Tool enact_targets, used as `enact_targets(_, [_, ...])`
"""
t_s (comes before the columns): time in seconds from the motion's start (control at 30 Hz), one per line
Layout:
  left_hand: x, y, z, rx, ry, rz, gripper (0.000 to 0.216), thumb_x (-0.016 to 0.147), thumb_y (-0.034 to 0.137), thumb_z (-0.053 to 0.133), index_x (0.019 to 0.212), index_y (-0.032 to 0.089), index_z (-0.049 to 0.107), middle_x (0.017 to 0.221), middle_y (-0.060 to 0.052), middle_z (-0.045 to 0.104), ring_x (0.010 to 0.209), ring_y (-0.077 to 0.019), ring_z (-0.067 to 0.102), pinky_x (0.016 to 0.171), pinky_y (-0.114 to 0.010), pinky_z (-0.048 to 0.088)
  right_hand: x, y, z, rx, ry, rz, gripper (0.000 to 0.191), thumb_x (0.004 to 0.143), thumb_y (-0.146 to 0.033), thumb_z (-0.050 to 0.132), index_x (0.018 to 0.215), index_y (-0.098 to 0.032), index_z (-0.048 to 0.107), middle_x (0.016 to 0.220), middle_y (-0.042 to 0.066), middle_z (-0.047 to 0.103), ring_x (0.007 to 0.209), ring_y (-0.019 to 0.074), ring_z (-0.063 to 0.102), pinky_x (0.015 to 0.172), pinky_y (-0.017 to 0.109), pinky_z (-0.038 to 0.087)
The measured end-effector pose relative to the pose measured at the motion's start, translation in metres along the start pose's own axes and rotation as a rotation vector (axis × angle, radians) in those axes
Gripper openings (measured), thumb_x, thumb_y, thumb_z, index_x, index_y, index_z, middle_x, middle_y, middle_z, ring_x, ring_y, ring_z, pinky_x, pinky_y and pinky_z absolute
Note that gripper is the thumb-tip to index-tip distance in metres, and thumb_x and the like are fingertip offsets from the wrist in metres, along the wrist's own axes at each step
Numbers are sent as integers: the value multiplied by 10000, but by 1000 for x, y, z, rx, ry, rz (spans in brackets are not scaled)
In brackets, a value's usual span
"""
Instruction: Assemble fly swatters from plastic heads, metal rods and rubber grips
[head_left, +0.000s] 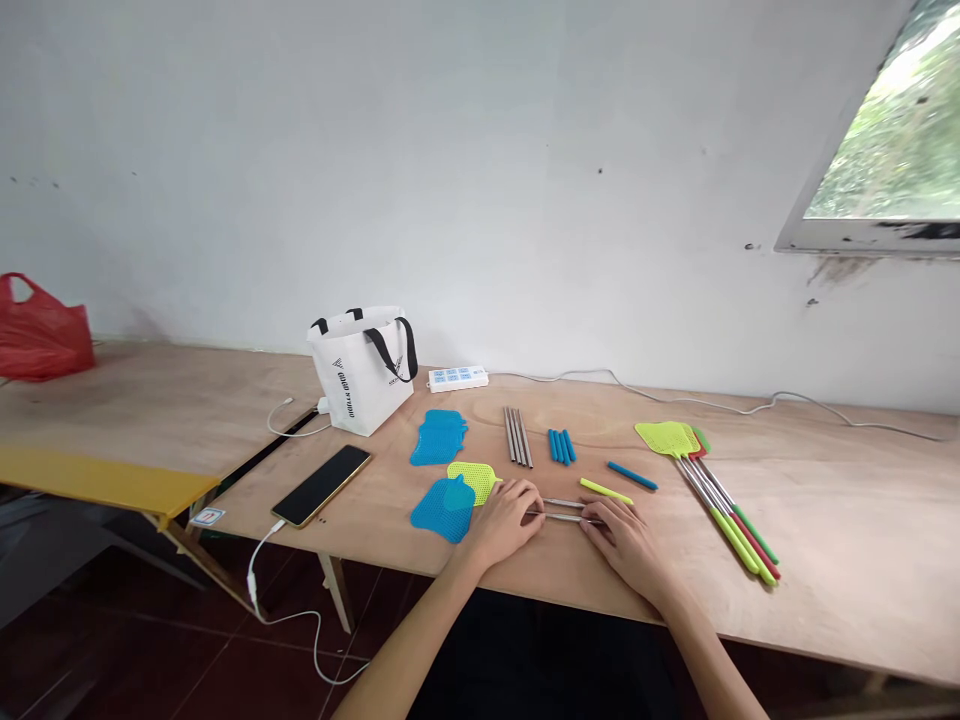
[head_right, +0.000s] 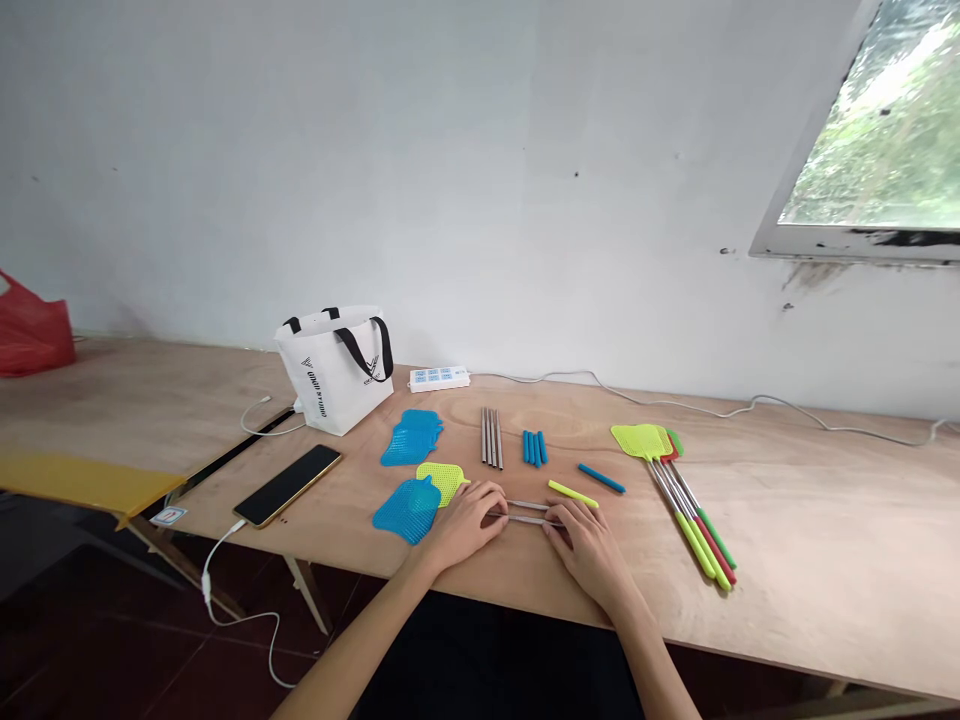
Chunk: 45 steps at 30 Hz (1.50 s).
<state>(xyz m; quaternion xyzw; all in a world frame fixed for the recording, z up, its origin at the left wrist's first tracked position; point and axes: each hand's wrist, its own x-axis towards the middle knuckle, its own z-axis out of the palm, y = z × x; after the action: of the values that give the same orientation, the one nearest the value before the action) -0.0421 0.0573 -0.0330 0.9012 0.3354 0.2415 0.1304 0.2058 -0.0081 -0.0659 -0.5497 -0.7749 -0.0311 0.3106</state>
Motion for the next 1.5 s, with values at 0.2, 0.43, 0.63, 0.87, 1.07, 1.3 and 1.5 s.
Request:
enact_targets(0.2, [0, 0, 0, -6, 5, -6, 33, 978, 214, 597, 958, 240, 601, 1059, 1, 664, 1028, -203, 614, 922, -353, 431, 0, 1, 0, 47, -24, 23, 235, 1044, -393, 432, 1063, -295, 645, 1133, 36, 722, 1098, 245, 660, 960, 433, 493])
enact_targets(0.43, [0, 2, -2, -42, 14, -16, 99, 984, 189, 560, 1056, 254, 581, 1093, -4, 672, 1057, -210, 619, 928, -348, 436, 0, 0, -3, 73, -28, 30, 220, 1043, -386, 428, 1062, -283, 622, 1071, 51, 720, 1029, 257, 658, 917, 430, 495])
enact_targets(0.63, [0, 2, -2, -14, 1, 1, 47, 961, 222, 605, 1003, 240, 596, 1093, -10, 663, 1062, -221, 612, 944, -369, 415, 0, -3, -4, 32, -48, 34, 196, 1031, -405, 472, 1021, -283, 624, 1141, 37, 712, 1101, 251, 644, 978, 443, 471])
enact_targets(0.87, [0, 2, -1, 0, 2, 3, 18, 965, 232, 611, 982, 232, 603, 1084, -4, 651, 1063, -214, 603, 931, -368, 411, -1, -2, -1, 20, -39, 33, 202, 1037, -401, 464, 1028, -280, 625, 1218, 46, 697, 1167, 254, 625, 1010, 456, 453])
enact_targets(1.07, [1, 0, 0, -18, 3, 12, 76, 1010, 204, 536, 993, 239, 601, 1067, -4, 663, 1030, -205, 615, 915, -356, 427, 0, -1, -2, 30, -43, 13, 181, 1041, -375, 461, 1018, -287, 618, 1104, 28, 714, 1080, 247, 644, 964, 432, 465])
enact_targets(1.3, [0, 2, -2, -73, 27, 3, 118, 996, 165, 537, 1055, 252, 591, 1096, 2, 683, 1046, -205, 615, 936, -350, 438, -1, 2, 0, 43, 2, 23, 178, 1043, -357, 439, 1040, -282, 601, 1022, 33, 717, 984, 248, 653, 920, 419, 476])
enact_targets(1.5, [0, 3, -3, -42, 4, 19, 114, 949, 208, 624, 1055, 246, 608, 1104, 1, 682, 1069, -214, 616, 981, -369, 417, 0, -2, -3, 49, -20, 21, 169, 1028, -395, 484, 1037, -287, 614, 1040, 33, 719, 1007, 249, 656, 924, 415, 484])
